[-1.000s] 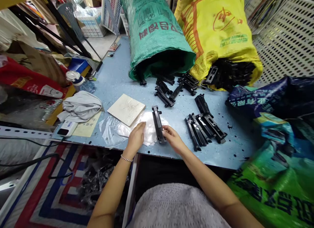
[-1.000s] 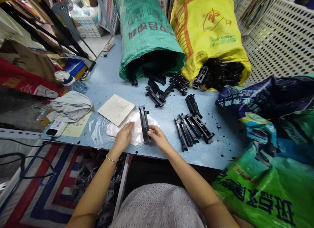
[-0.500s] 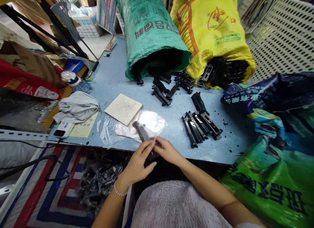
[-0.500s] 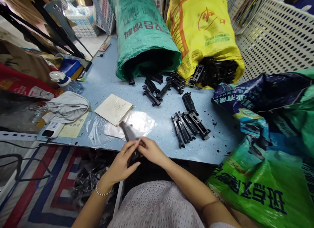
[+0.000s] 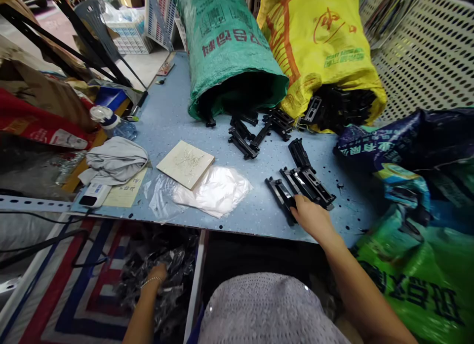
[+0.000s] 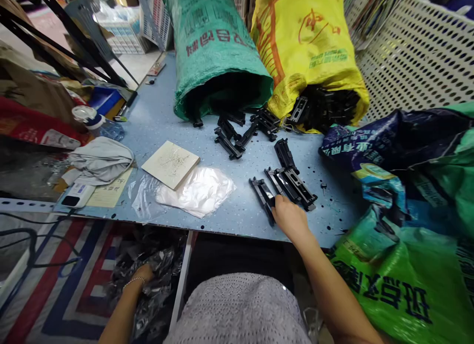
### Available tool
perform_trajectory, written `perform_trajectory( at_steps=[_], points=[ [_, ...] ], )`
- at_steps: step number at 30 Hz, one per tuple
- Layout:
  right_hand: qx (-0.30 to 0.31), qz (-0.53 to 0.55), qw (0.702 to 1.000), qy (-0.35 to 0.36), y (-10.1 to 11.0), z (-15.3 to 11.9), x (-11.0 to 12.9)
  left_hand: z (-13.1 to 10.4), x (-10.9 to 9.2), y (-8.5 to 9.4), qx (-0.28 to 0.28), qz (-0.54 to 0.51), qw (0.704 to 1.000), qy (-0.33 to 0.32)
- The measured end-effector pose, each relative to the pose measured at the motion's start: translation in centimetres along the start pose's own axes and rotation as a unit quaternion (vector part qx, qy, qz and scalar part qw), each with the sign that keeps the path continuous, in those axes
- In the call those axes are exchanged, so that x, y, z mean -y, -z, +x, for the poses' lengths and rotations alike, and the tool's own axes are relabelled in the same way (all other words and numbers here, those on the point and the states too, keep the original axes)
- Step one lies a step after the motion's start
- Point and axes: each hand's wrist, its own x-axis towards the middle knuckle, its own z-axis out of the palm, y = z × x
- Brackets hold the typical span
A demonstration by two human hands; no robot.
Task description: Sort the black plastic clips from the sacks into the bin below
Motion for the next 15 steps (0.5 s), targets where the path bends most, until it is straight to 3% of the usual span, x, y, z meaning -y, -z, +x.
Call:
perform_trajectory(
  at_steps=[2, 3, 5, 7, 9, 10, 12, 15],
  points=[
    [0.027, 0.158, 0.987, 0.03, -0.6, 0.5, -0.1, -0.5, -2.1, 1.8, -0.011, -0.032, 0.999, -0.033],
    [0.046, 0.259, 0.964, 0.045, -0.9, 0.8, 0.2, -1.1, -3.7, 3.0, -0.022, -0.063, 0.995, -0.073],
    [0.088, 0.451, 0.886, 0.06, -1.7, 1.4, 1.6, -2.6, -8.2, 5.4, -0.077, -0.149, 0.967, -0.192],
    [0.118, 0.579, 0.804, 0.061, -2.5, 2.1, 3.9, -3.9, -13.8, 7.5, -0.201, -0.215, 0.9, -0.321],
    [0.13, 0.644, 0.751, 0.06, -3.1, 2.7, 6.4, -4.2, -19.2, 8.9, -0.356, -0.208, 0.84, -0.352],
    [0.13, 0.663, 0.735, 0.057, -3.2, 3.0, 7.6, -3.9, -21.3, 9.4, -0.402, -0.189, 0.822, -0.357],
    [0.123, 0.689, 0.712, 0.045, -3.1, 3.6, 9.2, -2.8, -23.8, 10.1, -0.441, -0.172, 0.803, -0.362],
    [0.136, 0.741, 0.657, 0.042, -2.5, 4.5, 10.8, -0.5, -23.6, 10.9, -0.386, -0.258, 0.809, -0.361]
  ],
)
